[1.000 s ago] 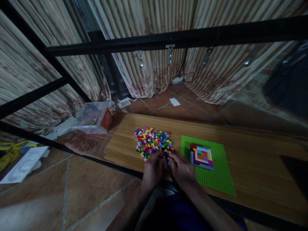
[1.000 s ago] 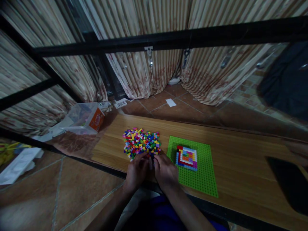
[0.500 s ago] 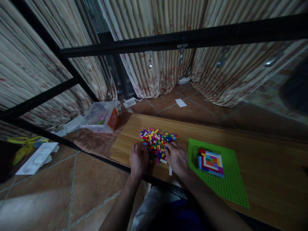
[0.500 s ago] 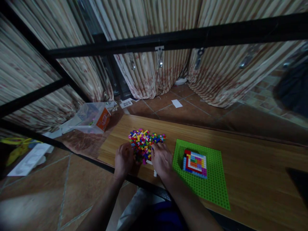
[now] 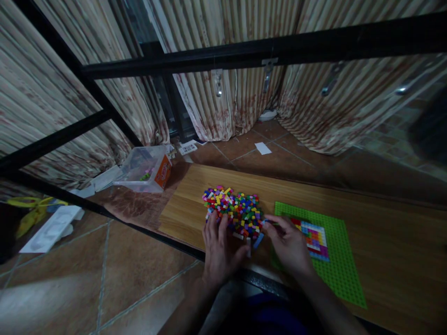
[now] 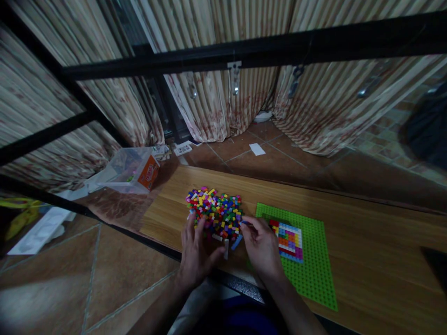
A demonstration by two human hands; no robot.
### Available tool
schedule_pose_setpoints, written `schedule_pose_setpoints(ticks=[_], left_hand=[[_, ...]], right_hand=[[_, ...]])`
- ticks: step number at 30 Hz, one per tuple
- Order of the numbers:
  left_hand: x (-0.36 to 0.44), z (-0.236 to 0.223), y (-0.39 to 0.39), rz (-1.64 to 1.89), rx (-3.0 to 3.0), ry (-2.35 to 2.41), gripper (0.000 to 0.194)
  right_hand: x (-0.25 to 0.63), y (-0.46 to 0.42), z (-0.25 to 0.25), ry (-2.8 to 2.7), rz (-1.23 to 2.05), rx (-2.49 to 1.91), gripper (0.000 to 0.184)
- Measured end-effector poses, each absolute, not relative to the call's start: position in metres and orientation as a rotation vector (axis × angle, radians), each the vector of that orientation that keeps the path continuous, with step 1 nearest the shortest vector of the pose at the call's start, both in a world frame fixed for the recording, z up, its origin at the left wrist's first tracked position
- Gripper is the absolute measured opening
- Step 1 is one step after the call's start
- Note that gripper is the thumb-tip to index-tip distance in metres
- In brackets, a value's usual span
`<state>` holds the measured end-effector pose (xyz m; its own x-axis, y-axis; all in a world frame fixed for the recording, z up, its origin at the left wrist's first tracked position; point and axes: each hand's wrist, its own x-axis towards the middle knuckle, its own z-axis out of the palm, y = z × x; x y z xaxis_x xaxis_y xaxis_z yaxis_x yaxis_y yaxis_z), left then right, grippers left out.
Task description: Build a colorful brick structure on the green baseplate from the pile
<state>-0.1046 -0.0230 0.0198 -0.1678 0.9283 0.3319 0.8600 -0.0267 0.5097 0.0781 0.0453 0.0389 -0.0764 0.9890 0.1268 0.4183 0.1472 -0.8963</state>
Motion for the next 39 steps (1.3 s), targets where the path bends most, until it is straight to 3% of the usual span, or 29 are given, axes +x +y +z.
schedule_pose_setpoints(ticks=[4, 13, 26, 33, 39], left_hand=[[-0.091, 0.015, -0.030, 0.770, 2.049, 2.067, 0.101], [-0.117, 0.011, -0.009, 0.983, 2.116, 1.953, 0.073], [-0.093, 0.029, -0.010, 1.125, 2.205, 1.838, 0.058], [-0.054, 0.022, -0.021, 1.188, 2.255, 1.567, 0.048], [-0.020, 0.019, -0.026, 1.087, 2.118, 1.410, 0.048]], right_hand=[[0.092, 0.035, 0.036, -1.495, 1.024, -1.425, 0.029], [0.108, 0.022, 0.043, -1.410, 1.034, -1.394, 0.022], [0.133, 0.014, 0.048, -1.224, 1.175, -1.443, 0.037], [0.176, 0.019, 0.047, -1.213, 0.893, -1.539, 0.033], [0.197, 0.020, 0.046, -1.144, 0.860, -1.526, 0.034]])
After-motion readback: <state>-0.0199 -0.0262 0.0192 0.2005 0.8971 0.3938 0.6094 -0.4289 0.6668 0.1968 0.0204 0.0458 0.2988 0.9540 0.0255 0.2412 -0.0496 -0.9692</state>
